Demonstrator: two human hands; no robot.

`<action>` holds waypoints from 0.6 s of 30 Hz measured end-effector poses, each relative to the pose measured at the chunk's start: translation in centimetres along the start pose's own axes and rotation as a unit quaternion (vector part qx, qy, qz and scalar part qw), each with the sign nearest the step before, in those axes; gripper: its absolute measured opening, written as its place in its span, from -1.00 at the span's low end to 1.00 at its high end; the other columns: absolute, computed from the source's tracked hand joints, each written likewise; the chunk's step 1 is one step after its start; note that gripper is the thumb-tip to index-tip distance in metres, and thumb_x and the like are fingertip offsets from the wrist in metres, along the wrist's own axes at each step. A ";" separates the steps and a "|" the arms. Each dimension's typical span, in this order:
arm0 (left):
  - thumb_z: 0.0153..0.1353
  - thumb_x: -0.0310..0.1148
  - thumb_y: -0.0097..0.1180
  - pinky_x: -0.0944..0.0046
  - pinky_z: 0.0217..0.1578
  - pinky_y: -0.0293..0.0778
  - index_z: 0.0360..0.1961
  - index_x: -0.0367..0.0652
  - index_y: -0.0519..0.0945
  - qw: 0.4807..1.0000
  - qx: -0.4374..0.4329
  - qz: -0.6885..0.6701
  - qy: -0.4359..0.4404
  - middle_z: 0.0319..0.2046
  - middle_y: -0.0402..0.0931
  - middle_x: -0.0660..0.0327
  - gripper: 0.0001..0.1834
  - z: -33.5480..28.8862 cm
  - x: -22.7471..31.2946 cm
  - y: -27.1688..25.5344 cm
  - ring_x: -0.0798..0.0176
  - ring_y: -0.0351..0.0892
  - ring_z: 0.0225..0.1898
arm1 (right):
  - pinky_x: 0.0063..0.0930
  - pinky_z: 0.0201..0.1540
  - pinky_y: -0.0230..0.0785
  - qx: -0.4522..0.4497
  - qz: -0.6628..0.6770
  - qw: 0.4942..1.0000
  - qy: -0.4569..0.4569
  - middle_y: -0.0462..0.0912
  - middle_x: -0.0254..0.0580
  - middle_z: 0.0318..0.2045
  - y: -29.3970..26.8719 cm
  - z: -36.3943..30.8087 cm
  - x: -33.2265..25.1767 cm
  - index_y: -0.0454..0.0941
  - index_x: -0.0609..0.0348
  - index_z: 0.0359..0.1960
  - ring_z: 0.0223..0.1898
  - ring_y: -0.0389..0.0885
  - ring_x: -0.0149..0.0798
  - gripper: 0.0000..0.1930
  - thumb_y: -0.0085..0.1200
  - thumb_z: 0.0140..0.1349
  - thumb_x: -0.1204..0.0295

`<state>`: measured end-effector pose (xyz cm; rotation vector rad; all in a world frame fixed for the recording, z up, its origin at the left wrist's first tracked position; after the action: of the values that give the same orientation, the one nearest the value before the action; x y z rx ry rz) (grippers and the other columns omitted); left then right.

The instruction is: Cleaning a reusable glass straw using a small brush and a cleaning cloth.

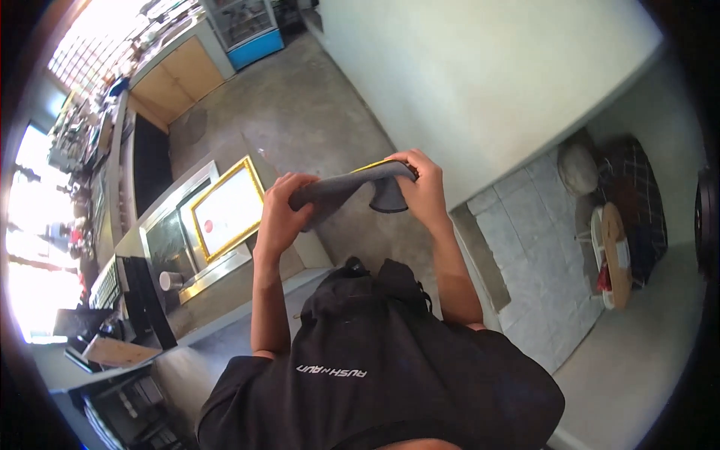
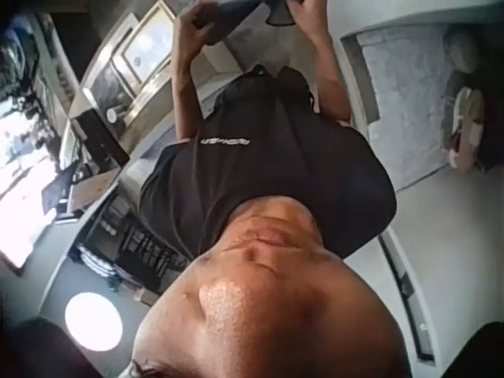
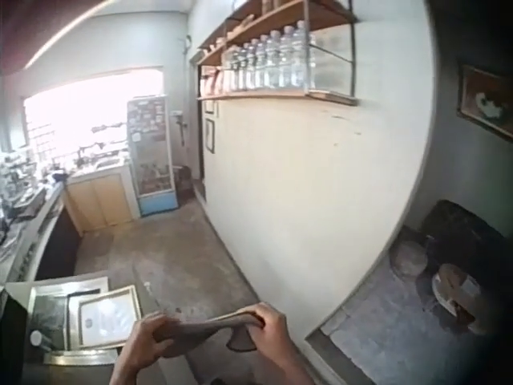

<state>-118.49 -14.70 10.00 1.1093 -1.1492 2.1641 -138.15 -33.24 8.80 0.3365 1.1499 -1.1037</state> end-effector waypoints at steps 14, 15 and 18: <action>0.14 -0.51 0.39 0.35 -0.29 0.44 -0.28 -0.31 0.63 0.972 0.040 -0.074 -0.221 -0.44 0.56 0.34 -0.82 3.5 -10.4 -1.1 0.47 0.50 -0.33 | -0.62 -0.15 0.46 -0.146 0.194 0.961 0.130 0.73 -0.38 -0.30 7.3 11.6 9.4 0.67 0.28 -0.14 -0.26 0.64 -0.54 -0.82 0.25 0.23 0.69; 0.21 -0.48 0.35 0.37 -0.26 0.46 -0.25 -0.30 0.66 0.957 0.073 -0.138 -0.243 -0.42 0.59 0.34 -0.85 4.3 -10.7 -0.6 0.48 0.53 -0.31 | -0.63 -0.13 0.46 -0.159 0.228 0.945 0.169 0.72 -0.39 -0.30 7.5 12.3 10.1 0.65 0.26 -0.10 -0.25 0.64 -0.54 -0.79 0.26 0.24 0.68; 0.42 -0.38 0.20 0.40 -0.21 0.51 -0.09 -0.32 0.68 0.937 0.122 -0.226 -0.238 -0.28 0.69 0.33 -0.80 7.6 -11.4 0.7 0.49 0.60 -0.26 | -0.65 -0.05 0.46 -0.198 0.266 0.920 0.207 0.70 -0.37 -0.24 7.3 15.2 11.8 0.60 0.25 0.00 -0.19 0.63 -0.54 -0.74 0.28 0.30 0.61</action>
<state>-109.03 -21.60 2.91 1.8742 -0.7020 1.7498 -123.74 -46.79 3.02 0.5395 1.5058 -0.3093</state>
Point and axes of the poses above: each hand's wrist, its own z-axis towards the middle knuckle, its own y-axis out of the palm, x = y × z, the point moved 10 cm from there along z, towards the middle knuckle
